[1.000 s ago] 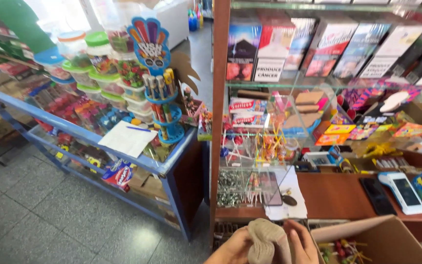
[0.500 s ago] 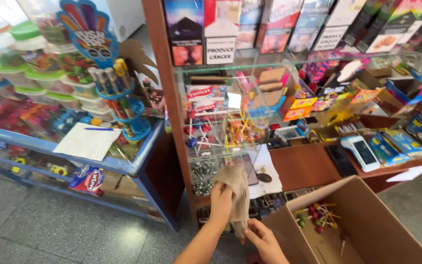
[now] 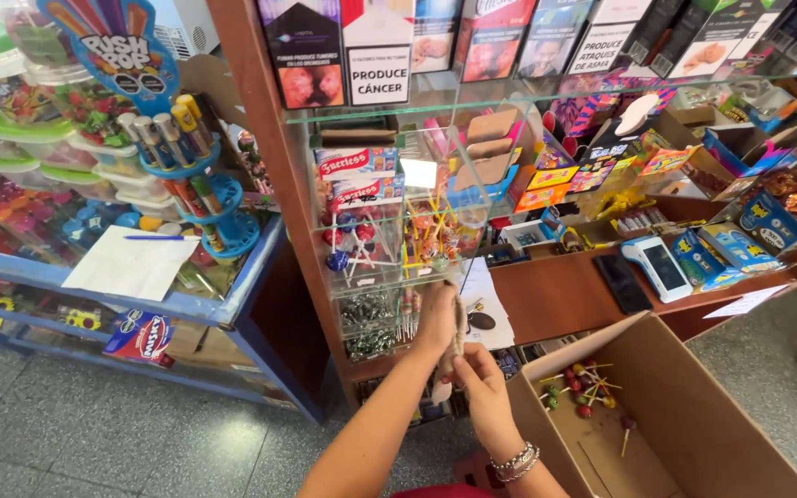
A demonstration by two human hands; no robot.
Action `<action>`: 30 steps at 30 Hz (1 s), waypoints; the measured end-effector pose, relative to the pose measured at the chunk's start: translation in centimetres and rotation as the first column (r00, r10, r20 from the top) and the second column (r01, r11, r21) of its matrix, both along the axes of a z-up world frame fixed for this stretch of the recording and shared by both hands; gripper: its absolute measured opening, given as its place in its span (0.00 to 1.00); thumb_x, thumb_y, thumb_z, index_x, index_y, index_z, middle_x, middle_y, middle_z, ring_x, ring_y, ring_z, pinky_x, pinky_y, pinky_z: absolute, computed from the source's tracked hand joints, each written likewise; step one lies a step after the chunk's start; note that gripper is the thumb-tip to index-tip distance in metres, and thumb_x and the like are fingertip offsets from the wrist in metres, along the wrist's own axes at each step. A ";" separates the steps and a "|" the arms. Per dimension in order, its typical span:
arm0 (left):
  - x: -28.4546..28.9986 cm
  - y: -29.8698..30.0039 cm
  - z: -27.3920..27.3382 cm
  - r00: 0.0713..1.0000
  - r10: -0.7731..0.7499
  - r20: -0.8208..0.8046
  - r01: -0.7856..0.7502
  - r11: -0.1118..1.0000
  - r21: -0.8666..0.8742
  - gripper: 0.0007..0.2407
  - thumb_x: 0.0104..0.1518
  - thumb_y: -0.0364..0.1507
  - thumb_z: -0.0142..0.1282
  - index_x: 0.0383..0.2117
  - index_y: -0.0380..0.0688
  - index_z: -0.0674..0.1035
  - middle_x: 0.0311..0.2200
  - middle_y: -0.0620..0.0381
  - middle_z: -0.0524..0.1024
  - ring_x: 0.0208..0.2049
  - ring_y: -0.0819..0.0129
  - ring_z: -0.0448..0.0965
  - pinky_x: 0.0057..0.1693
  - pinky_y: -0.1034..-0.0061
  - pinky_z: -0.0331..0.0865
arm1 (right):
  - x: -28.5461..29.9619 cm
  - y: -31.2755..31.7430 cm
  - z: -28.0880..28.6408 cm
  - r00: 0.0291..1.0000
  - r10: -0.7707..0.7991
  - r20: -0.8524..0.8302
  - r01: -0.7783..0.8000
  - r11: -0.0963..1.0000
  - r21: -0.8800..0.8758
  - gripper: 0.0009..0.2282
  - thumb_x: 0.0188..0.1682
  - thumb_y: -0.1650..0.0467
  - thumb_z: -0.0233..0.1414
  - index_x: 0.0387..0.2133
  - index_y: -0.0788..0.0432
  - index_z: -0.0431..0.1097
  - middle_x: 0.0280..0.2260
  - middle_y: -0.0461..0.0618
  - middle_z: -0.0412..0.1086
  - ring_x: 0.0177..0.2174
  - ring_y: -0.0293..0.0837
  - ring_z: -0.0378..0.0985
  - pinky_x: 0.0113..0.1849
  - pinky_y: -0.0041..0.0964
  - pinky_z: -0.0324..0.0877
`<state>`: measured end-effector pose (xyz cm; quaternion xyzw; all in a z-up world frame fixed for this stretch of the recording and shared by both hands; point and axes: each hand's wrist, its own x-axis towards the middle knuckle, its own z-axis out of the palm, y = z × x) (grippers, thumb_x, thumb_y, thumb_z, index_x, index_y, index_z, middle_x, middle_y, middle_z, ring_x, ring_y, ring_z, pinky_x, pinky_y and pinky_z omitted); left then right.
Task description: Clearing out lollipops and small candy items from a glass display case into a cardboard box and wiping the shelf.
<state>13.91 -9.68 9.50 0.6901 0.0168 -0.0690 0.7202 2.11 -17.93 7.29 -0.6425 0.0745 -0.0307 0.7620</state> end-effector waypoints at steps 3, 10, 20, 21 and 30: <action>2.1 0.5 -1.5 0.999 -0.043 -0.022 0.046 0.983 0.180 0.13 0.63 0.41 0.29 0.22 0.52 0.60 0.24 0.55 0.59 0.29 0.63 0.60 0.40 0.64 0.52 | 0.6 0.4 -0.3 0.999 0.040 -0.020 -0.040 0.999 0.005 0.06 0.55 0.71 0.50 0.38 0.62 0.72 0.29 0.53 0.74 0.28 0.46 0.79 0.38 0.40 0.78; 5.8 1.5 0.4 0.949 -0.289 -0.125 0.275 0.570 0.774 0.14 0.68 0.32 0.33 0.23 0.47 0.69 0.20 0.57 0.67 0.19 0.65 0.66 0.29 0.69 0.62 | 1.6 2.2 -1.6 0.990 0.133 -0.054 -0.128 0.989 0.077 0.06 0.54 0.72 0.51 0.41 0.63 0.70 0.33 0.53 0.73 0.31 0.46 0.80 0.42 0.40 0.80; -0.9 2.2 3.0 0.983 -0.182 0.034 0.169 0.956 0.239 0.14 0.55 0.28 0.32 0.09 0.45 0.63 0.19 0.53 0.69 0.31 0.59 0.72 0.52 0.61 0.59 | 0.7 2.7 -2.4 0.976 0.218 -0.020 -0.215 0.971 0.106 0.10 0.54 0.70 0.51 0.46 0.60 0.72 0.37 0.48 0.75 0.32 0.41 0.76 0.38 0.39 0.75; -0.6 2.3 3.0 0.983 -0.178 0.033 0.165 0.957 0.237 0.14 0.55 0.28 0.32 0.09 0.45 0.63 0.19 0.53 0.69 0.31 0.59 0.72 0.52 0.61 0.59 | 0.7 2.8 -2.3 0.975 0.222 -0.022 -0.218 0.970 0.104 0.10 0.54 0.70 0.51 0.46 0.60 0.72 0.37 0.48 0.75 0.32 0.41 0.76 0.38 0.39 0.75; 2.8 1.6 -0.6 0.997 -0.065 -0.039 0.075 0.933 0.351 0.10 0.63 0.35 0.39 0.25 0.50 0.70 0.25 0.54 0.71 0.28 0.58 0.68 0.37 0.60 0.59 | 1.2 3.5 -3.6 0.978 0.207 -0.025 -0.204 0.976 0.079 0.08 0.54 0.68 0.52 0.41 0.59 0.68 0.28 0.51 0.72 0.29 0.45 0.80 0.42 0.42 0.81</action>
